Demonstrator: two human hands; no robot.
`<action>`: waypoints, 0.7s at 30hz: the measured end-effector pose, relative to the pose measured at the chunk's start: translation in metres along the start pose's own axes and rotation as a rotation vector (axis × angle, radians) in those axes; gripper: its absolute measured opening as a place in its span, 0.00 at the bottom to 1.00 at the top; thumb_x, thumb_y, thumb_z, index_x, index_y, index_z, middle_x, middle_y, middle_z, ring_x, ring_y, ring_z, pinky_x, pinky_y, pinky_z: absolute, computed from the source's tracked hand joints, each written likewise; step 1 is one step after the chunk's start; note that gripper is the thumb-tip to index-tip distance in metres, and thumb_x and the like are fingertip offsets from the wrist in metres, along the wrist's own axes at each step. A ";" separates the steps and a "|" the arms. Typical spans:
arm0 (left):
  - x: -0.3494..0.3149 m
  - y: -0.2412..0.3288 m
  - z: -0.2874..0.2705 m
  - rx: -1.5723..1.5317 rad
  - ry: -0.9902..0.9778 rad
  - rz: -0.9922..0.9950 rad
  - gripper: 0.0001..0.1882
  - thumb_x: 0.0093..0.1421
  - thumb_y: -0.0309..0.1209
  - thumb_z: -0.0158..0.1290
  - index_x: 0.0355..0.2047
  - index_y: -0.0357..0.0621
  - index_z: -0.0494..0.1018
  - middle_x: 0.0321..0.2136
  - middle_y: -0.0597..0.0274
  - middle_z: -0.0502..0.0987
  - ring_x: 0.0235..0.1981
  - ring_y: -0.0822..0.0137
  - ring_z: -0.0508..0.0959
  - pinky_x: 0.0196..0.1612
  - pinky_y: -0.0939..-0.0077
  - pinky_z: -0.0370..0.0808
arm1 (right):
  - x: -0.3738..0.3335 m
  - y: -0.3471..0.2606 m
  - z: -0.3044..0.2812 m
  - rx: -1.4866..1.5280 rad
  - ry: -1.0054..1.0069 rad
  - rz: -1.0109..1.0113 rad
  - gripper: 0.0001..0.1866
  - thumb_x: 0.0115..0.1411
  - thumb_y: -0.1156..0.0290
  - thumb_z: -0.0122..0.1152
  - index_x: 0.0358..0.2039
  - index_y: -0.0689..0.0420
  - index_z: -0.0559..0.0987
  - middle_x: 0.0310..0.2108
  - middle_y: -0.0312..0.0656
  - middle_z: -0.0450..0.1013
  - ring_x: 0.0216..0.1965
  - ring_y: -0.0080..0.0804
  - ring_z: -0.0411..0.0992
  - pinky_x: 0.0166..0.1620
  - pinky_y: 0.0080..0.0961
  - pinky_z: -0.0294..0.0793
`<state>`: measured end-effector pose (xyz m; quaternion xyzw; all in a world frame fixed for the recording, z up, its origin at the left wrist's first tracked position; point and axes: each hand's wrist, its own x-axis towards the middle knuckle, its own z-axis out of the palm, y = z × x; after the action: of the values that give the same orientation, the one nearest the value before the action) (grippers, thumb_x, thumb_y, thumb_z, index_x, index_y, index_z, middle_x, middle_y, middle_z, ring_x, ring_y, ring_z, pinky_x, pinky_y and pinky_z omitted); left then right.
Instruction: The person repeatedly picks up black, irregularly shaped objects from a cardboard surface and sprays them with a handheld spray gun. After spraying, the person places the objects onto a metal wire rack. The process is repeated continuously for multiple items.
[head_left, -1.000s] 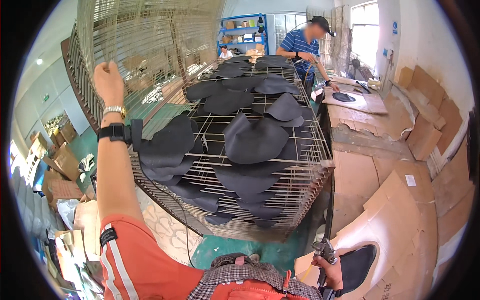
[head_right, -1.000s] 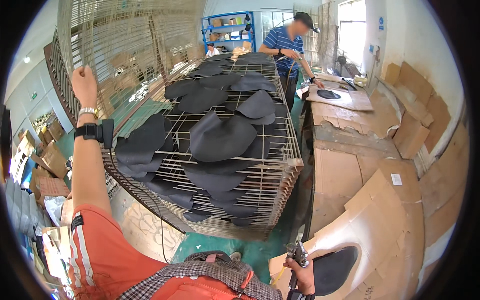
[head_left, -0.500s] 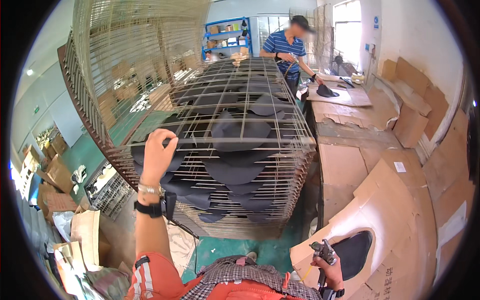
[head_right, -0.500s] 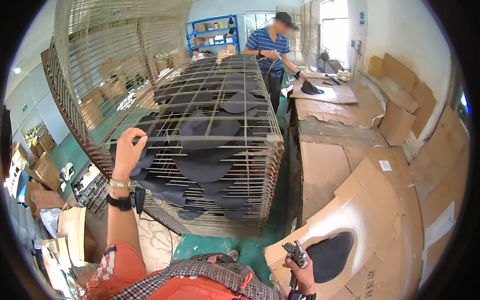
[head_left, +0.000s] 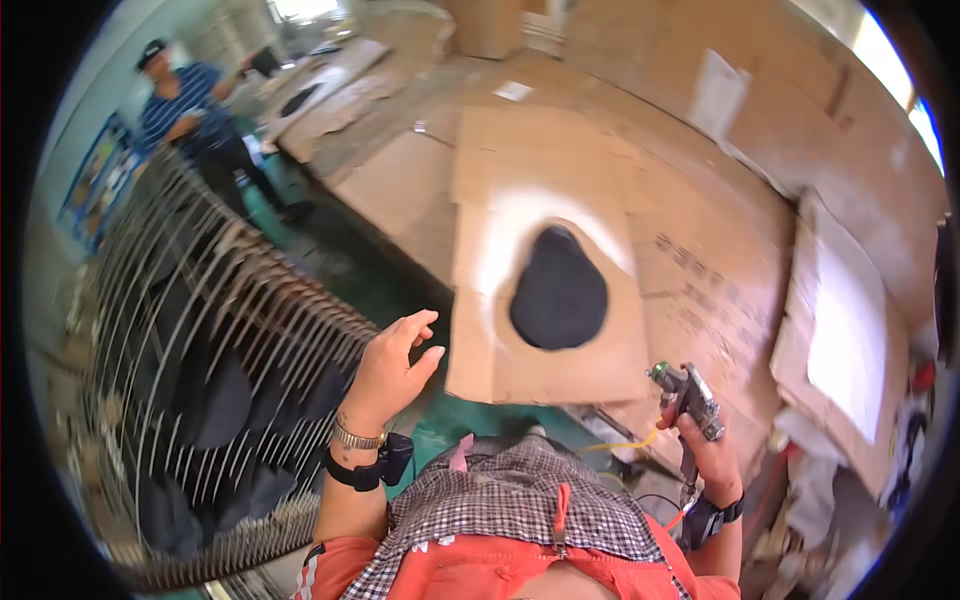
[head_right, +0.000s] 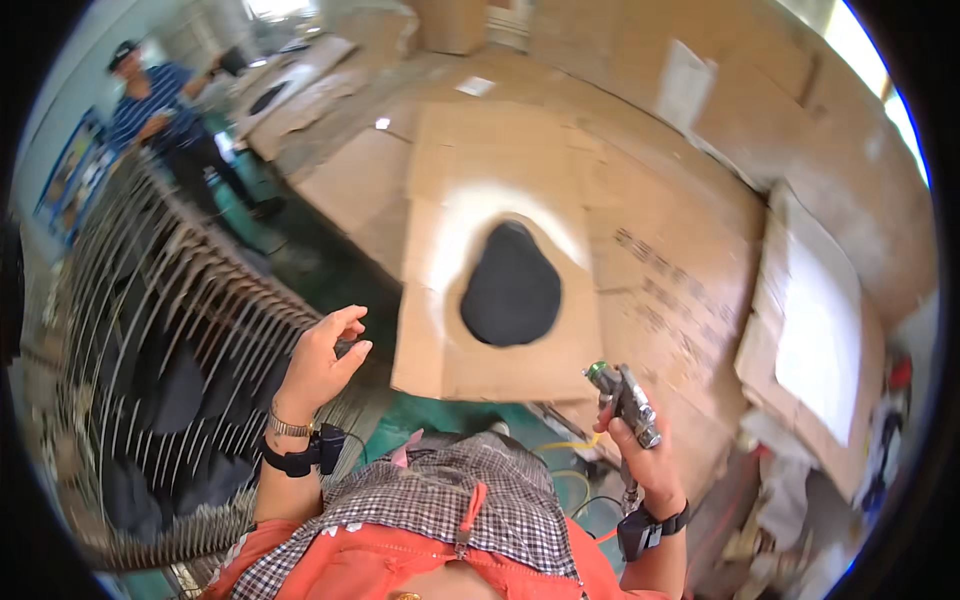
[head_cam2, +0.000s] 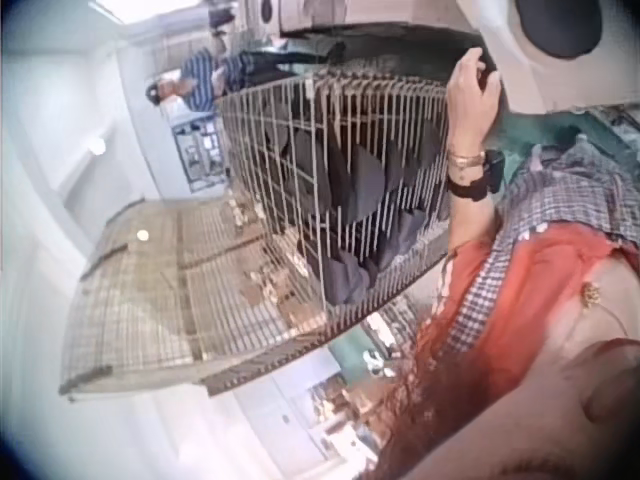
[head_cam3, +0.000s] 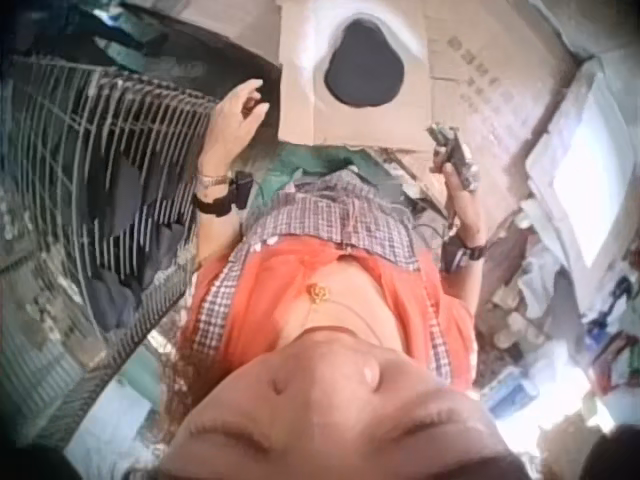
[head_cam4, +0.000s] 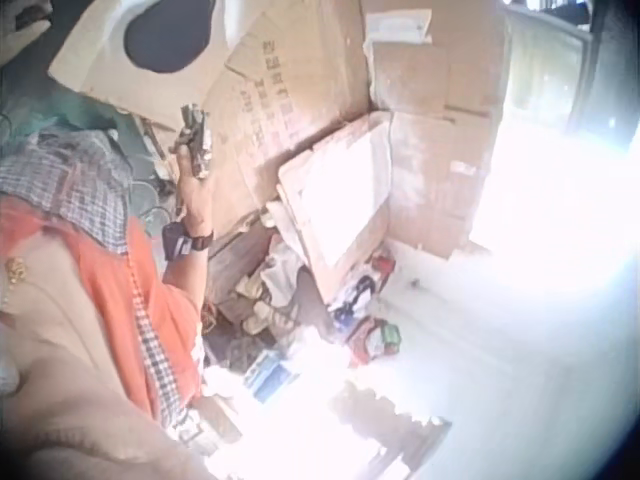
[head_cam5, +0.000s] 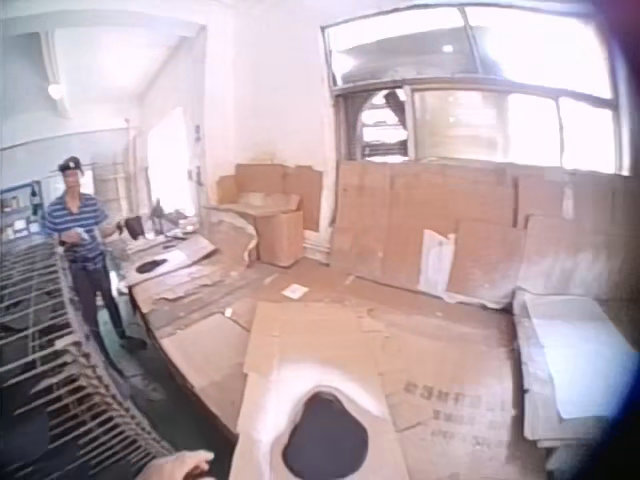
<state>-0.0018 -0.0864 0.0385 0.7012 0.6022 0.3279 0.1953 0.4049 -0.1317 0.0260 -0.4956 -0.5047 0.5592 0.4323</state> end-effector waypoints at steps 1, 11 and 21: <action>0.009 -0.009 0.016 -0.001 -0.088 0.016 0.22 0.54 0.27 0.57 0.49 0.37 0.70 0.36 0.53 0.77 0.38 0.60 0.78 0.43 0.70 0.75 | -0.012 0.003 -0.008 -0.015 0.071 -0.026 0.21 0.58 0.67 0.61 0.49 0.63 0.69 0.33 0.38 0.73 0.34 0.26 0.72 0.41 0.25 0.72; 0.010 -0.052 0.091 -0.002 -0.443 0.017 0.19 0.55 0.32 0.55 0.46 0.38 0.73 0.36 0.49 0.78 0.40 0.56 0.78 0.45 0.66 0.74 | -0.100 -0.005 0.017 0.071 0.455 0.088 0.21 0.56 0.67 0.61 0.47 0.65 0.72 0.28 0.40 0.75 0.31 0.27 0.73 0.38 0.25 0.72; 0.053 -0.130 0.244 -0.332 -0.184 -0.375 0.11 0.53 0.28 0.55 0.37 0.38 0.77 0.29 0.51 0.80 0.32 0.59 0.81 0.38 0.69 0.76 | -0.093 -0.007 0.029 0.032 0.484 0.067 0.16 0.55 0.65 0.62 0.38 0.64 0.75 0.26 0.41 0.75 0.30 0.29 0.73 0.37 0.25 0.71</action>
<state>0.0776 0.0204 -0.2095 0.5627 0.6391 0.3153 0.4191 0.3883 -0.2266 0.0443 -0.6245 -0.3608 0.4464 0.5297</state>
